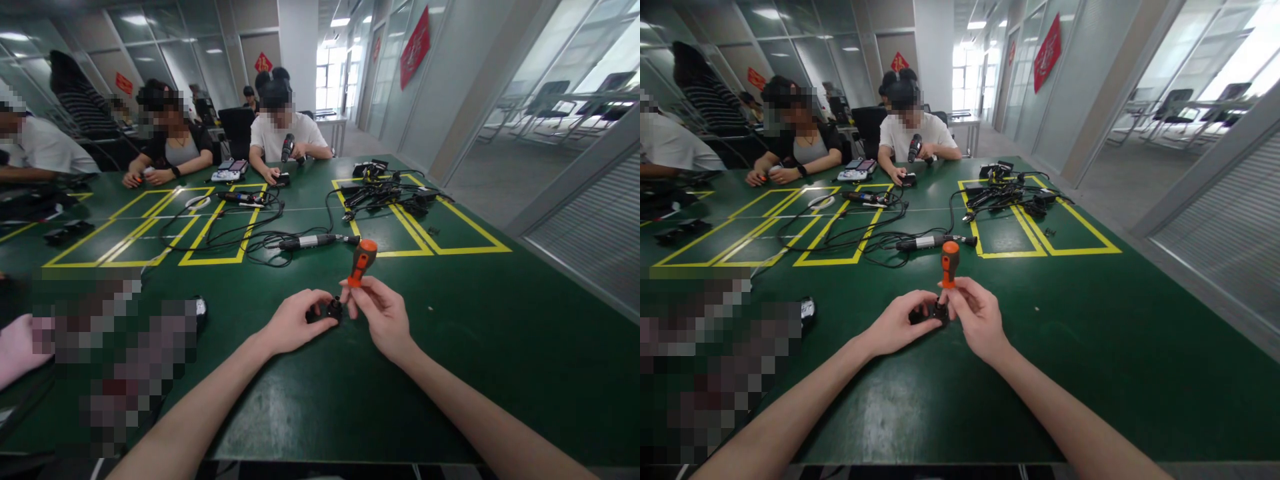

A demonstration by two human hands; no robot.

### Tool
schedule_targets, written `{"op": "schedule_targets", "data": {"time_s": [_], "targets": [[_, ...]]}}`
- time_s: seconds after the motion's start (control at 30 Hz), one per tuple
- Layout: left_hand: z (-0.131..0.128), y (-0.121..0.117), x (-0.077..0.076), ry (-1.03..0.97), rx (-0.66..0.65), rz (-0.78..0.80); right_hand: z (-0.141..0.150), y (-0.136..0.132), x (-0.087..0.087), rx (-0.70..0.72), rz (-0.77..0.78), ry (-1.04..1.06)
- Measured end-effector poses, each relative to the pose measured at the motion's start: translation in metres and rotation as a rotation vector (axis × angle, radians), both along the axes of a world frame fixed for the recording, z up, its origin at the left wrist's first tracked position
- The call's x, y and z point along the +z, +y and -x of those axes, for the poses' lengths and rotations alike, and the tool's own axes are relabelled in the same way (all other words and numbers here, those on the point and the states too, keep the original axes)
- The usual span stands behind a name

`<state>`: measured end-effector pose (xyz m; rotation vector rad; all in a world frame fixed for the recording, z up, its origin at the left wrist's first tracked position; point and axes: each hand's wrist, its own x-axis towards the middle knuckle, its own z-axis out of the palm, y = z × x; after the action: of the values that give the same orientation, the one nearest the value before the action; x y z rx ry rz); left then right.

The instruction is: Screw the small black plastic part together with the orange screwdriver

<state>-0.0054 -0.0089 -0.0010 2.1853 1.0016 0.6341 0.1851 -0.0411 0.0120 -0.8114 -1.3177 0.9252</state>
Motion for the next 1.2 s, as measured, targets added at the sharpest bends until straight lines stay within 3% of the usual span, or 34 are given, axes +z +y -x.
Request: {"op": "schedule_targets", "data": {"time_s": [0.27,0.43,0.57,0.73,1.07,1.2], "targets": [[0.000,-0.003,0.000,0.011,0.012,0.010,-0.001,-0.003,0.001,-0.082,0.004,-0.047],[0.001,-0.004,0.000,0.011,0.015,0.002,-0.003,-0.004,0.005,-0.047,-0.027,-0.058],[0.000,-0.006,0.000,0.013,0.012,-0.008,-0.005,-0.005,-0.003,-0.003,-0.008,-0.034],[0.000,-0.007,-0.001,0.026,0.009,-0.036,-0.006,-0.007,-0.011,-0.098,0.018,-0.058],[-0.002,-0.011,0.002,0.044,-0.016,-0.073,-0.004,-0.012,0.004,-0.023,0.026,-0.060],[-0.002,-0.012,0.000,0.064,-0.031,-0.130,-0.004,-0.013,0.004,-0.053,0.039,-0.079]]}}
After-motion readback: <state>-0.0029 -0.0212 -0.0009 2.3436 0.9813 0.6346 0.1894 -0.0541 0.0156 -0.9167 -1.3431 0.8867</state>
